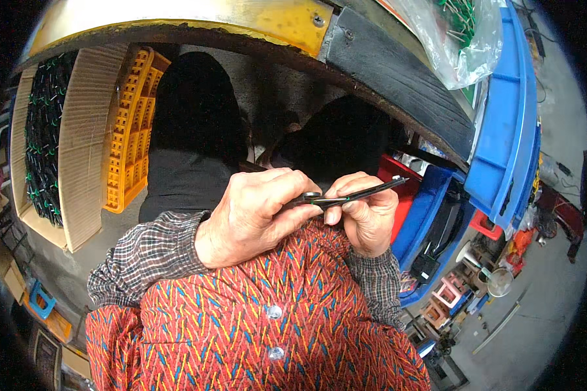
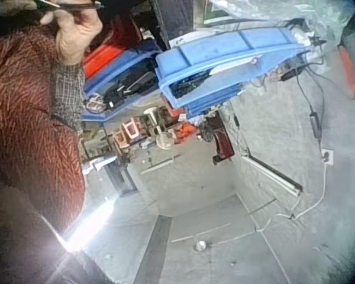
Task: The person assembles components by inserting small pins into black plastic parts by hand, then places the assembled pieces into a cardboard box.
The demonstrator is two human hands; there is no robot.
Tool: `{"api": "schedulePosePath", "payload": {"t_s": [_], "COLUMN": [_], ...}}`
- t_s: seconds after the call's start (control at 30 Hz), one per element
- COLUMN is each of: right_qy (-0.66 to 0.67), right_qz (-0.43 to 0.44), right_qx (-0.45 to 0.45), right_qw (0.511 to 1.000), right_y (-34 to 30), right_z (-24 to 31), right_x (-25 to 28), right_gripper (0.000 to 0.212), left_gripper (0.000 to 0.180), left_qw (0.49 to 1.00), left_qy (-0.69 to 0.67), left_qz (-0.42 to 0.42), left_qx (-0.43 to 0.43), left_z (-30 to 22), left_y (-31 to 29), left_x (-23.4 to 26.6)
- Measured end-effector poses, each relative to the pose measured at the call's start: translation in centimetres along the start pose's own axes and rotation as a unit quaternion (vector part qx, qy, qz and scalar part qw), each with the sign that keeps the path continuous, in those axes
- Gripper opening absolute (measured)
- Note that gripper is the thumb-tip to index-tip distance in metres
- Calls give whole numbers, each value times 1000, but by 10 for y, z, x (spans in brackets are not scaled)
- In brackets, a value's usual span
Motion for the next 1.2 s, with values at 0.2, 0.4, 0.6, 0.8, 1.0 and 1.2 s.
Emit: {"api": "schedulePosePath", "payload": {"t_s": [0.2,0.4,0.6,0.8,1.0,1.2], "right_qy": [2,-18,-73,-189,-43,-34], "right_qz": [-12,-16,-29,-22,-34,-25], "right_qx": [5,7,25,77,27,23], "right_qw": [1000,1000,997,979,998,999], "right_y": [-1,-2,-2,-3,-5,-2], "right_z": [-3,0,1,4,-8,-8], "right_x": [0,-2,-4,-6,1,-2], "right_gripper": [21,20,16,15,15,16], "left_gripper": [18,19,20,22,20,18], "left_qw": [1000,1000,999,995,999,999], "left_qy": [5,-1,35,97,49,26], "left_qz": [2,7,5,4,-15,-9], "left_qx": [4,11,17,-22,15,24], "left_z": [0,2,-1,-8,1,3], "left_y": [-1,-5,-6,-8,-8,-7], "left_x": [1,0,1,-1,5,4]}}
Point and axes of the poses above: each hand's wrist, its own y-axis towards the middle knuckle, its own x-axis out of the back of the hand, z = x × y, the point moved 6 cm from there along y, towards the middle knuckle, and after that the axes turned 6 degrees about -x, right-handed, at the moved point
